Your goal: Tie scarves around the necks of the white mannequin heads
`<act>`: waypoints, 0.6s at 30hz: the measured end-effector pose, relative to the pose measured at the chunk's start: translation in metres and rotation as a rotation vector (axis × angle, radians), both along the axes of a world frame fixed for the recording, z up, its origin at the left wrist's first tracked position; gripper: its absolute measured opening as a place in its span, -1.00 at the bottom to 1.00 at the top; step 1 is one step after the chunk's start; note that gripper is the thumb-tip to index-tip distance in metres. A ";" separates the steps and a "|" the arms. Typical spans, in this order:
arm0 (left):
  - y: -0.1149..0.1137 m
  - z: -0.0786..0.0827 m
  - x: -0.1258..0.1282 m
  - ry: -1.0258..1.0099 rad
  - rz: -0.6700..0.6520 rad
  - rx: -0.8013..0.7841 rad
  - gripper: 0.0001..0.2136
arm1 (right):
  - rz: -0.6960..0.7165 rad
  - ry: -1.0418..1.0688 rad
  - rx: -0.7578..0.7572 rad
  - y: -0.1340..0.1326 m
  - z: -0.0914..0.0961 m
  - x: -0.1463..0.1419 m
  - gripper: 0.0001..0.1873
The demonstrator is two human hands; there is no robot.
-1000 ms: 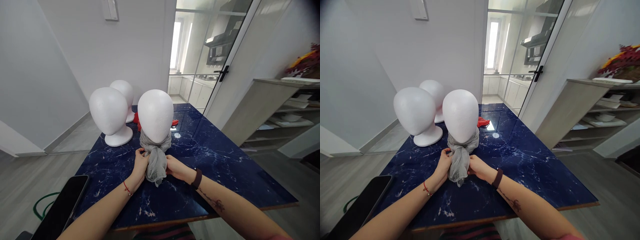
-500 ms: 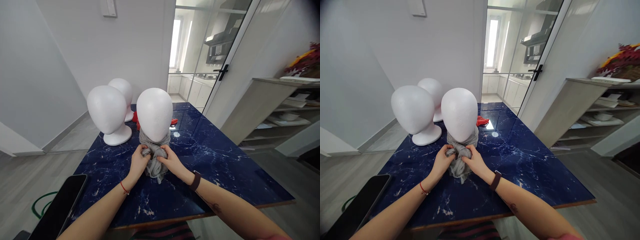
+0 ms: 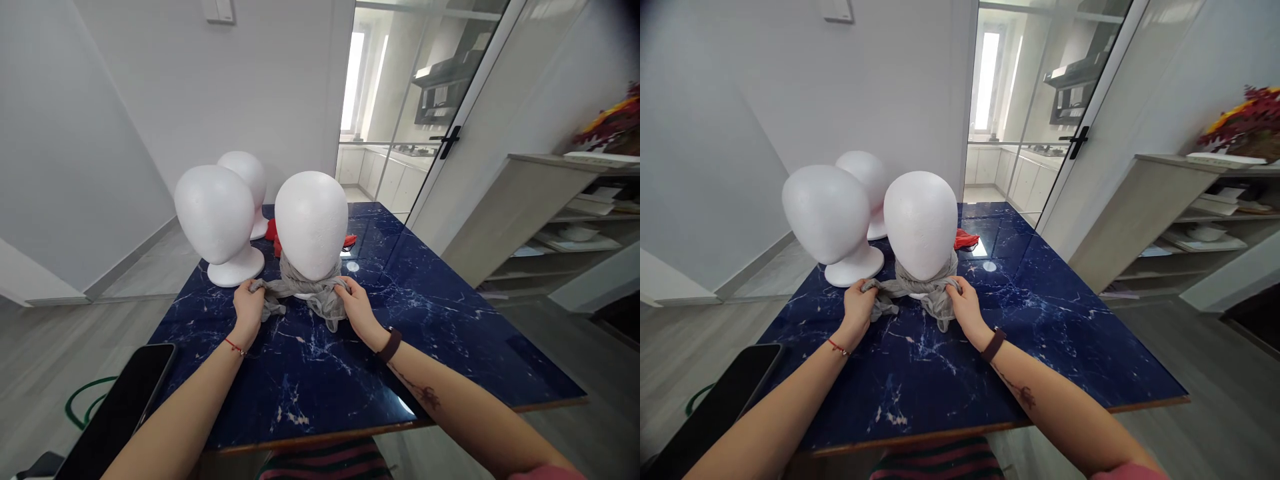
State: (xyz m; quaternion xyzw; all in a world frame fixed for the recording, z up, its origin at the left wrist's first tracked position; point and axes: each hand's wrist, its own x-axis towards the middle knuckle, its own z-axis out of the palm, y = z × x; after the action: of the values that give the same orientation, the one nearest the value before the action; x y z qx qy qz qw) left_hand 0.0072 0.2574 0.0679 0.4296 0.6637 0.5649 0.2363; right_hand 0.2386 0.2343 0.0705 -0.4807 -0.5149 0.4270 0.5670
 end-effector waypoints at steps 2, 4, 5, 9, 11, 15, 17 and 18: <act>0.003 -0.002 -0.004 0.002 0.027 -0.013 -0.91 | -0.017 0.026 0.007 0.002 0.001 0.001 -0.73; 0.003 -0.003 -0.006 0.008 0.057 -0.015 -0.90 | -0.038 0.043 0.019 0.003 0.001 0.002 -0.73; 0.003 -0.002 -0.006 0.015 0.070 -0.014 -0.90 | -0.049 0.045 0.026 0.003 0.002 0.002 -0.73; -0.005 0.003 0.001 0.011 0.039 0.000 -0.90 | -0.071 0.017 0.046 -0.001 0.004 0.001 -0.74; -0.011 0.007 0.011 -0.010 -0.067 0.008 -0.91 | -0.041 -0.009 0.057 -0.005 0.009 -0.001 -0.76; -0.032 0.018 0.038 -0.095 -0.414 -0.105 -0.85 | 0.107 -0.002 0.102 -0.022 0.020 -0.009 -0.73; -0.043 0.025 0.048 -0.155 -0.660 -0.230 -0.79 | 0.228 0.007 0.123 -0.031 0.025 -0.014 -0.68; -0.047 0.028 0.051 -0.180 -0.778 -0.305 -0.77 | 0.298 -0.003 0.134 -0.035 0.026 -0.016 -0.67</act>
State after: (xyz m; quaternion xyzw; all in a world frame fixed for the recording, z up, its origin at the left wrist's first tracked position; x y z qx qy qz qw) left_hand 0.0584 0.2108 0.0961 0.5572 0.5050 0.3645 0.5493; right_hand 0.2226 0.1988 0.0963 -0.3609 -0.6086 0.4703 0.5273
